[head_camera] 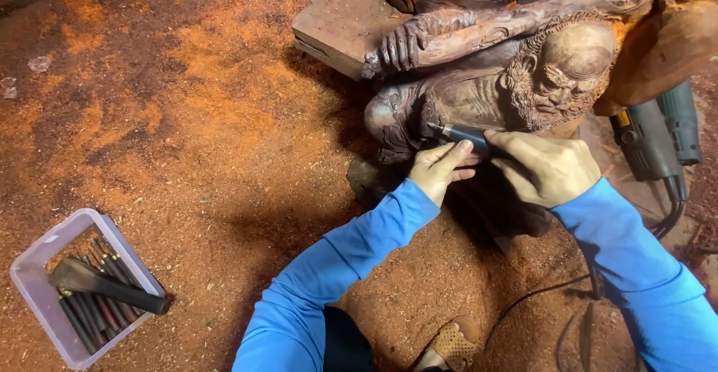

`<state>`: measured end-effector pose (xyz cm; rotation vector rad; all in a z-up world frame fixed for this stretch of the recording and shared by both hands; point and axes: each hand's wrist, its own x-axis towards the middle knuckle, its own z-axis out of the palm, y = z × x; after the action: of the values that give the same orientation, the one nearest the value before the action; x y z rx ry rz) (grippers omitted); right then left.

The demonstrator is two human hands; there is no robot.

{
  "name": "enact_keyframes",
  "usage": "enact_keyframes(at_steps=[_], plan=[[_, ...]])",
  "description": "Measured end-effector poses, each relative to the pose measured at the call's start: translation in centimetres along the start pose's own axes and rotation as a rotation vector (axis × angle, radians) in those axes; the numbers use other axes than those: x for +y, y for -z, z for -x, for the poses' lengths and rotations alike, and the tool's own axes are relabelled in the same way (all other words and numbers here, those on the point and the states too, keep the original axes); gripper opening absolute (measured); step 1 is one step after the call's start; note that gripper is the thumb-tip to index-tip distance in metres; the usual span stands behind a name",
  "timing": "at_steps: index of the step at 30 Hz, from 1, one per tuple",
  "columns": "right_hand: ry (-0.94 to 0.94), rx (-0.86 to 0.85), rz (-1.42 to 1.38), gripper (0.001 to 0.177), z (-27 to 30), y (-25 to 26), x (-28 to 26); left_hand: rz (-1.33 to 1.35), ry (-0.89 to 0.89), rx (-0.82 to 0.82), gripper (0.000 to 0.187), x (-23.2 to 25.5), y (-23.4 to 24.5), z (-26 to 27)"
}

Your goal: Carving fine details into a wooden statue using a handheld rotary tool

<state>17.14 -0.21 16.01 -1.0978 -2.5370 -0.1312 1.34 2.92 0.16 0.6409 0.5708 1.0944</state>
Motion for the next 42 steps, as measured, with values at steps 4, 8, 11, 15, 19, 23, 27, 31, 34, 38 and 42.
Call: enact_keyframes(at_steps=[4, 8, 11, 15, 19, 23, 27, 31, 34, 38, 42], plan=[[0.005, -0.008, 0.013, 0.048, 0.2, -0.4, 0.4, 0.001, 0.02, 0.005, 0.033, 0.1, 0.0, -0.1], [-0.019, -0.015, 0.027, 0.046, 0.0, -0.4, 0.2, 0.007, 0.032, 0.019, 0.036, 0.3, -0.1, -0.2], [-0.028, -0.006, 0.013, 0.046, 0.0, -0.4, 0.2, 0.004, 0.028, 0.022, 0.04, 0.5, -0.2, -0.1], [-0.031, -0.004, 0.03, 0.047, 0.1, -0.6, 0.5, 0.005, 0.042, 0.026, 0.04, 0.7, -0.4, -0.1], [-0.019, 0.047, -0.013, 0.046, 0.4, -0.8, 0.2, -0.02, 0.031, 0.023, 0.039, 0.6, -0.4, -0.1], [-0.018, 0.182, -0.138, 0.038, 4.6, -5.5, 0.7, -0.087, -0.062, -0.044, 0.035, 0.4, -0.6, 1.3], [-0.382, 0.243, -0.346, 0.055, 9.4, -9.7, -2.4, -0.226, -0.131, 0.023, 0.03, 0.3, -1.2, 4.1], [-0.72, 0.224, -0.976, 0.073, 10.6, -10.2, -6.4, -0.32, -0.086, 0.003, 0.03, -2.4, 0.5, 5.8], [-0.718, 0.254, -1.056, 0.074, 10.4, -11.0, -7.4, -0.394, -0.105, 0.001, 0.026, -2.8, 1.2, 5.7], [-0.727, 0.323, -1.133, 0.07, 9.4, -13.0, -9.2, -0.521, -0.153, -0.016, 0.019, -0.8, 2.5, 5.6], [-0.702, 0.381, -1.239, 0.067, 7.1, -14.0, -12.0, -0.514, -0.219, -0.031, 0.02, 2.6, 3.8, 6.7]])
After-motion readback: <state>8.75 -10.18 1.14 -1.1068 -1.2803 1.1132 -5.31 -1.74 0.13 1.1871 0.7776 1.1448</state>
